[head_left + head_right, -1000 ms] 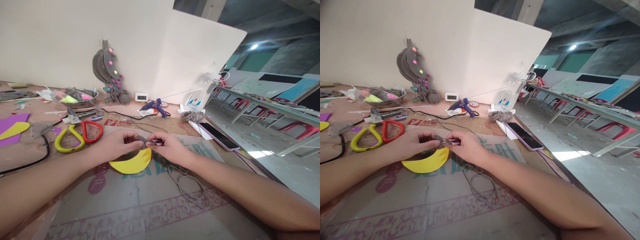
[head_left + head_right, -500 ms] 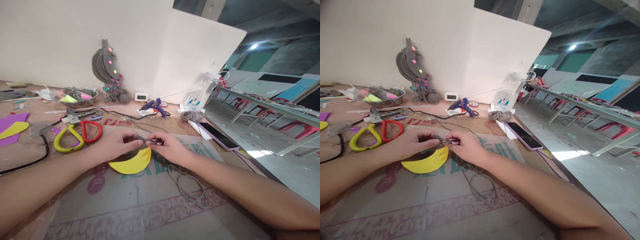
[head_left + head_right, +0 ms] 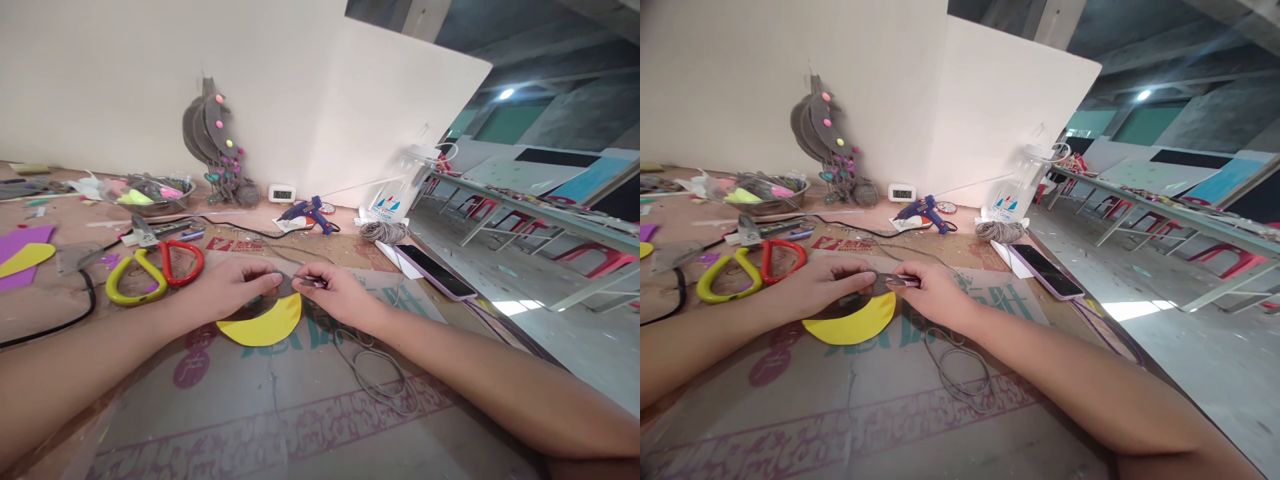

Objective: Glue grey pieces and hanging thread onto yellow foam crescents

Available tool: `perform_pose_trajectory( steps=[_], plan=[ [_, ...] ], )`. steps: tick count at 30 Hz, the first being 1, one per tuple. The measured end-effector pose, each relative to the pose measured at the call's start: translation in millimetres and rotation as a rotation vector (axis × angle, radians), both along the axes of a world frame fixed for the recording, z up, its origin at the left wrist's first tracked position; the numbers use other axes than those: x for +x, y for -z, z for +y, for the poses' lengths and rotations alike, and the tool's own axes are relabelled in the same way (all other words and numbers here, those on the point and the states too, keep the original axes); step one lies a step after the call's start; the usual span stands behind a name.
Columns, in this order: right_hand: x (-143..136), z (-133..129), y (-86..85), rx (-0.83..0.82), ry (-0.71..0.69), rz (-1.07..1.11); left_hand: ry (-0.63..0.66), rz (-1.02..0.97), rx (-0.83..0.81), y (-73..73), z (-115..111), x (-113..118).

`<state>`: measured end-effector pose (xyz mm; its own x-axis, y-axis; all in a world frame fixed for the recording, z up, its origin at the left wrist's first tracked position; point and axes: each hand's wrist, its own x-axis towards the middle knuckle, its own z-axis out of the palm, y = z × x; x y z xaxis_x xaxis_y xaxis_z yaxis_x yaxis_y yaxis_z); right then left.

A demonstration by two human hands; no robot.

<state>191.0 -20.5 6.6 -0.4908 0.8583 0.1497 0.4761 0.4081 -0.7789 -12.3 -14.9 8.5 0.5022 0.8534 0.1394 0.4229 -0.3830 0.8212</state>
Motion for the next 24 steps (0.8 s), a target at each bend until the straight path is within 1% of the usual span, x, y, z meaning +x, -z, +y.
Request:
perform_pose_trajectory(
  steps=[2, 6, 7, 9, 12, 15, 17, 21, 24],
  plan=[
    [-0.8, -0.1, -2.0, -0.015, 0.021, 0.008, -0.029, -0.032, -0.025, 0.0, 0.6, -0.3],
    [-1.2, 1.1, -5.9, -0.014, 0.094, 0.145, -0.131, -0.120, -0.096, 2.4, 3.7, -1.6],
    [-0.9, 1.5, -6.4, -0.017, 0.112, 0.154, -0.159, -0.145, -0.098, 3.0, 4.5, -2.1],
    [-0.4, 2.2, -6.5, -0.035, 0.120, 0.107, -0.196, -0.183, -0.084, 3.2, 5.7, -3.1],
    [-0.4, 2.4, -5.6, -0.073, 0.073, 0.037, -0.191, -0.201, -0.089, 1.2, 5.4, -3.6],
    [-1.2, 1.4, -5.9, -0.102, 0.046, 0.072, -0.157, -0.202, -0.061, -1.0, 4.3, -2.4],
    [-1.3, 0.5, -6.9, -0.112, 0.041, 0.077, -0.163, -0.228, -0.068, -1.2, 3.7, -1.2],
    [0.5, 0.4, -6.5, -0.076, 0.018, 0.045, -0.183, -0.280, -0.124, 0.2, 2.3, 0.7],
    [2.1, 1.7, -4.4, -0.058, 0.003, 0.039, -0.160, -0.269, -0.149, 0.9, 0.7, 1.7]
  ],
)
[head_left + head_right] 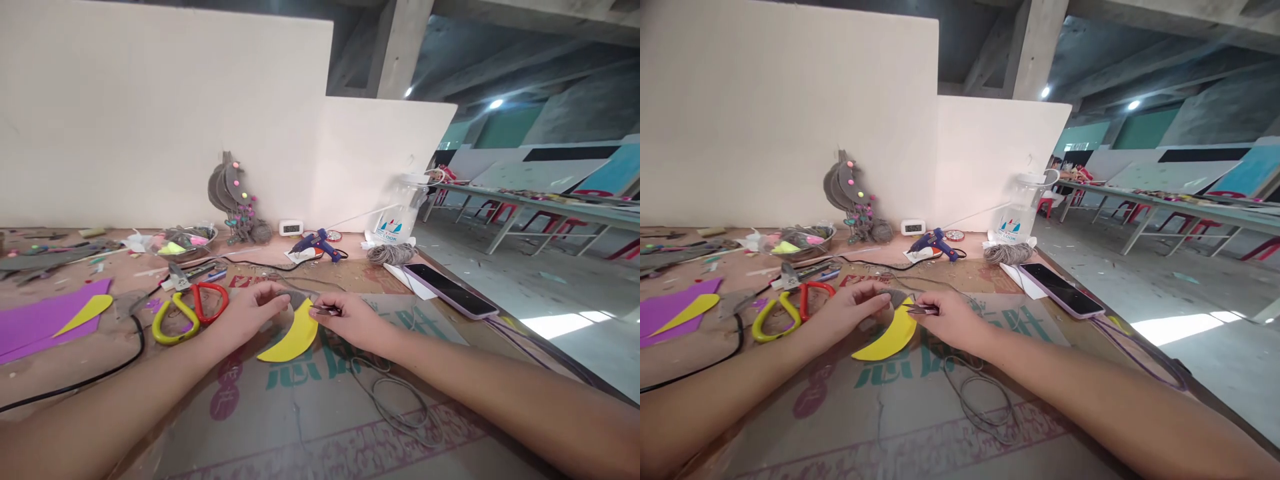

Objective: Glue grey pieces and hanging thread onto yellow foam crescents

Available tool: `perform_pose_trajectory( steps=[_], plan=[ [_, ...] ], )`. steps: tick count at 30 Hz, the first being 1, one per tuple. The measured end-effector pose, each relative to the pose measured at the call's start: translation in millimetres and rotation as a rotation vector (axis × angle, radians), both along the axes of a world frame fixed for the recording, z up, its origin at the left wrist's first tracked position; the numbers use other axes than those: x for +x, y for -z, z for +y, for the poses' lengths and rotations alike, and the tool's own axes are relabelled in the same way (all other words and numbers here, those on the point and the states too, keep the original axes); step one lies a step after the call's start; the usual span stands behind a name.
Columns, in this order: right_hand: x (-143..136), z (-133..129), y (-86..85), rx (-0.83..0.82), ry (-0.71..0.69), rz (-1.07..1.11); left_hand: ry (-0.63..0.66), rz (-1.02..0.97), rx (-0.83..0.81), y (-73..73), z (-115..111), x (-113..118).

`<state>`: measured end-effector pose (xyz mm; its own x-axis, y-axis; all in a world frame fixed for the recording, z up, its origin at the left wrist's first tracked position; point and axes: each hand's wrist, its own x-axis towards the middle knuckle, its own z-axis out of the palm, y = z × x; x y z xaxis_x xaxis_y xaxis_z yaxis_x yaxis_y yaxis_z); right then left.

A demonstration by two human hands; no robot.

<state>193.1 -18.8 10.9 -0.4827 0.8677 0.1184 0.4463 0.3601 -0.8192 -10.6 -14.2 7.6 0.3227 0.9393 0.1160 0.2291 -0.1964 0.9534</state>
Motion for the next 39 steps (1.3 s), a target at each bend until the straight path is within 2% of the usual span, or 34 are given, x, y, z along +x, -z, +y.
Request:
perform_pose_trajectory(
  steps=[10, 16, 19, 24, 27, 30, 32, 35, 39],
  plan=[
    [1.5, 1.5, -1.6, 0.016, 0.014, -0.032, -0.003, 0.032, 0.037, -0.3, 3.0, -1.9],
    [2.0, 1.0, 1.2, 0.037, 0.021, -0.057, 0.078, -0.018, -0.014, -0.9, 1.9, 0.4],
    [4.0, 3.3, 0.3, 0.104, 0.082, 0.008, 0.045, -0.005, 0.023, -0.1, 2.2, 0.7],
    [19.9, 21.9, -6.2, 0.268, 0.239, 0.022, 0.022, 0.007, 0.051, -0.3, 1.9, -0.1],
    [32.2, 35.2, -7.0, 0.316, 0.248, -0.069, 0.040, 0.003, 0.044, -0.2, 1.5, -0.2],
    [35.0, 43.5, -7.7, 0.334, 0.186, -0.163, 0.090, 0.007, 0.021, 0.1, 1.7, -0.6],
    [26.5, 48.2, -11.1, 0.344, 0.117, -0.200, 0.129, 0.023, 0.015, 0.5, 2.0, -1.0],
    [-1.7, 58.8, -19.2, 0.302, 0.014, -0.230, 0.132, 0.038, 0.034, 1.9, 1.9, -1.6],
    [-41.2, 72.3, -27.0, 0.251, 0.009, -0.179, 0.132, 0.046, 0.024, 3.7, 1.1, -1.2]
  ],
)
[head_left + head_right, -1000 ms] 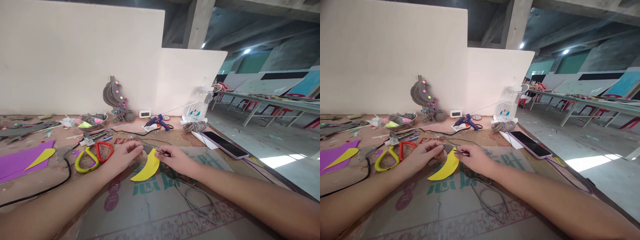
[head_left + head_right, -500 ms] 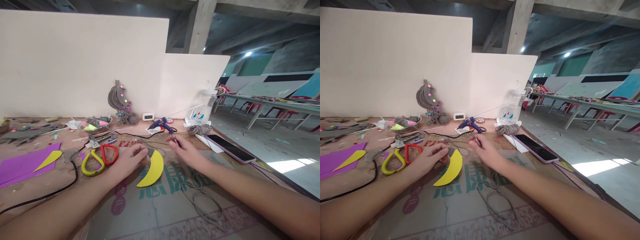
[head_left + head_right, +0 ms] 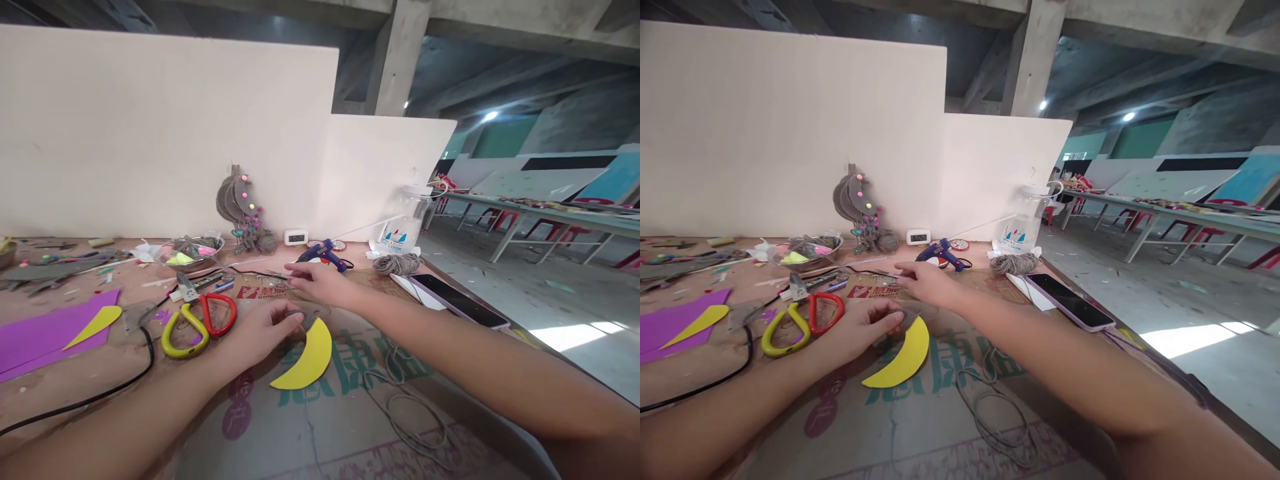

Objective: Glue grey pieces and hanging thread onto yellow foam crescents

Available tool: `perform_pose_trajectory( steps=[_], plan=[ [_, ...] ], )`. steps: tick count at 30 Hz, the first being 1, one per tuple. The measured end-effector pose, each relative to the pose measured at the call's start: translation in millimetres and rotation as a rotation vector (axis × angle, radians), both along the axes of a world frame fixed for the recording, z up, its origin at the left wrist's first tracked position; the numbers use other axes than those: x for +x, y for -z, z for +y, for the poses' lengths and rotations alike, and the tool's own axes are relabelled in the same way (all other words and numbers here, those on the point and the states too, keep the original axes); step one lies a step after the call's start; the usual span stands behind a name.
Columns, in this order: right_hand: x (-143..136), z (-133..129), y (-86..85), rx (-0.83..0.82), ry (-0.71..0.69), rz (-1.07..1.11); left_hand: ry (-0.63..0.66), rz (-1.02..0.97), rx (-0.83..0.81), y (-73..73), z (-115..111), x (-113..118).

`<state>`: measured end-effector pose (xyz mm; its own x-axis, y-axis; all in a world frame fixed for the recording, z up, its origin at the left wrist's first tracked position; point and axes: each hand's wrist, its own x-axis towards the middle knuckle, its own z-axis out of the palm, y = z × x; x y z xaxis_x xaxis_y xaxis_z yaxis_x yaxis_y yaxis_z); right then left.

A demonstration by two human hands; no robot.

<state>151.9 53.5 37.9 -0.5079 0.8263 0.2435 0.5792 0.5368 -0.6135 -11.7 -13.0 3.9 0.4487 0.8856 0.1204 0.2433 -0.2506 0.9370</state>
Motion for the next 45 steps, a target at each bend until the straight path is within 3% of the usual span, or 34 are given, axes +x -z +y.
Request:
perform_pose_trajectory(
  steps=[3, 6, 11, 15, 21, 30, 34, 37, 40, 45],
  plan=[
    [-5.5, -5.8, -3.8, 0.009, 0.040, 0.071, -0.041, -0.055, 0.029, 0.6, 0.6, 0.3],
    [8.9, -25.4, -4.7, 0.009, 0.029, 0.144, -0.153, -0.119, 0.080, 1.6, 2.9, -0.3],
    [31.7, -51.0, 12.4, -0.148, 0.070, 0.305, -0.236, -0.113, 0.121, 2.0, 5.9, -1.0],
    [32.8, -56.3, 23.5, -0.185, 0.118, 0.378, -0.261, -0.100, 0.123, 1.9, 6.1, -0.2],
    [27.2, -62.5, 17.5, -0.241, 0.057, 0.328, -0.261, -0.091, 0.186, 1.4, 4.5, -1.1],
    [24.9, -62.3, 24.8, -0.287, 0.022, 0.313, -0.272, -0.087, 0.194, 3.6, 7.2, -1.1],
    [28.0, -63.0, 23.0, -0.084, 0.119, 0.368, -0.395, -0.194, 0.213, 5.5, 8.7, -0.8],
    [35.1, -61.1, 22.7, 0.202, 0.200, 0.336, -0.328, -0.183, 0.186, 3.7, 5.6, -1.2],
    [42.4, -57.5, 23.8, 0.494, 0.073, 0.096, -0.174, -0.174, 0.146, 1.7, 2.2, -1.7],
    [44.0, -58.5, 24.2, 0.772, -0.078, -0.250, -0.113, -0.139, 0.092, 0.1, 2.9, -2.1]
  ],
)
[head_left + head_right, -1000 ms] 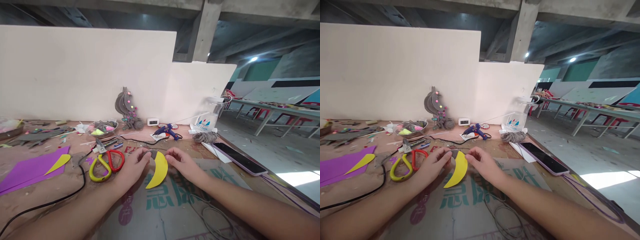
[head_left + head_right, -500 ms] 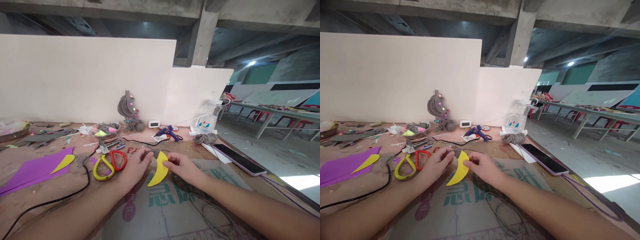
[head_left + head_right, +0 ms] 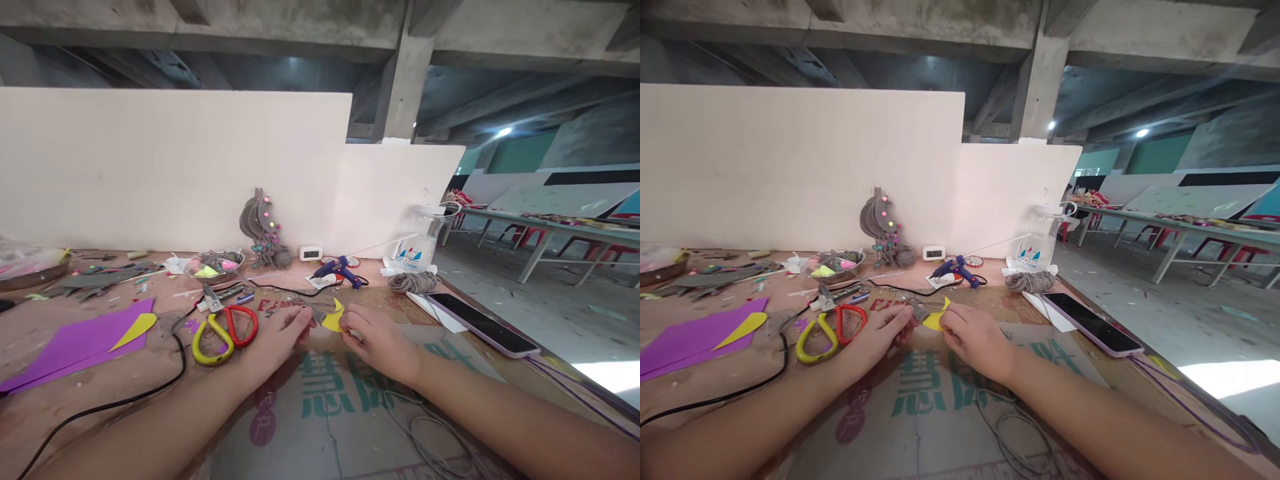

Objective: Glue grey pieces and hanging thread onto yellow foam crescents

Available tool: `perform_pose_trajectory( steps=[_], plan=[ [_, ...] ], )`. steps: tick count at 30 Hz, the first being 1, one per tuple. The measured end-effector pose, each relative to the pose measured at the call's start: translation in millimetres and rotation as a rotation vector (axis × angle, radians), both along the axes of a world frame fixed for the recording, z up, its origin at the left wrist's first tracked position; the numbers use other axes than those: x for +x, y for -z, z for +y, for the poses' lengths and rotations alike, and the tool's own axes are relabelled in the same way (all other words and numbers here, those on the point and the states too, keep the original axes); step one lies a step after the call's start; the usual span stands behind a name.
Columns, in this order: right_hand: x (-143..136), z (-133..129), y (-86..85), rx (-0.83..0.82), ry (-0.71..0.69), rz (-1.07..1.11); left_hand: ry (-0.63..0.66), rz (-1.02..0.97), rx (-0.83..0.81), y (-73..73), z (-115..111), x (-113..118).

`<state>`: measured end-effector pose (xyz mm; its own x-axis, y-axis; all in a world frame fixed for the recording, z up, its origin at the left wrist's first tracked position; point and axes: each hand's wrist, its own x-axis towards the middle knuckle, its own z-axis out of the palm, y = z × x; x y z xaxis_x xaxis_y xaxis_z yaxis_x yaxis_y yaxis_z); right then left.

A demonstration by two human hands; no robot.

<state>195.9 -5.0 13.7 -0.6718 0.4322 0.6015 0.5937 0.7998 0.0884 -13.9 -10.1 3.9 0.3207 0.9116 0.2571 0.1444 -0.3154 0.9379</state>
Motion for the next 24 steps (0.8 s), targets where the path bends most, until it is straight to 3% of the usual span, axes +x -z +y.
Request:
perform_pose_trajectory(
  steps=[4, 7, 14, 18, 24],
  plan=[
    [-2.8, -6.8, -2.3, 0.105, -0.005, -0.106, 0.023, 0.061, -0.005, -0.6, 2.3, 0.0],
    [-3.9, -10.1, -5.3, 0.000, 0.011, -0.071, -0.026, 0.064, -0.017, 1.7, 5.1, -0.3],
    [-2.5, 4.5, -4.6, -0.524, 0.161, 0.668, -0.208, 0.022, 0.074, 5.5, 8.0, -0.9],
    [-0.7, 12.2, -2.9, -0.787, 0.015, 0.743, -0.192, 0.066, 0.087, 1.7, 2.5, 0.9],
    [-4.5, 10.1, -5.2, -0.964, -0.194, 0.838, -0.195, 0.012, 0.032, 1.1, 1.0, 0.5]
  ],
)
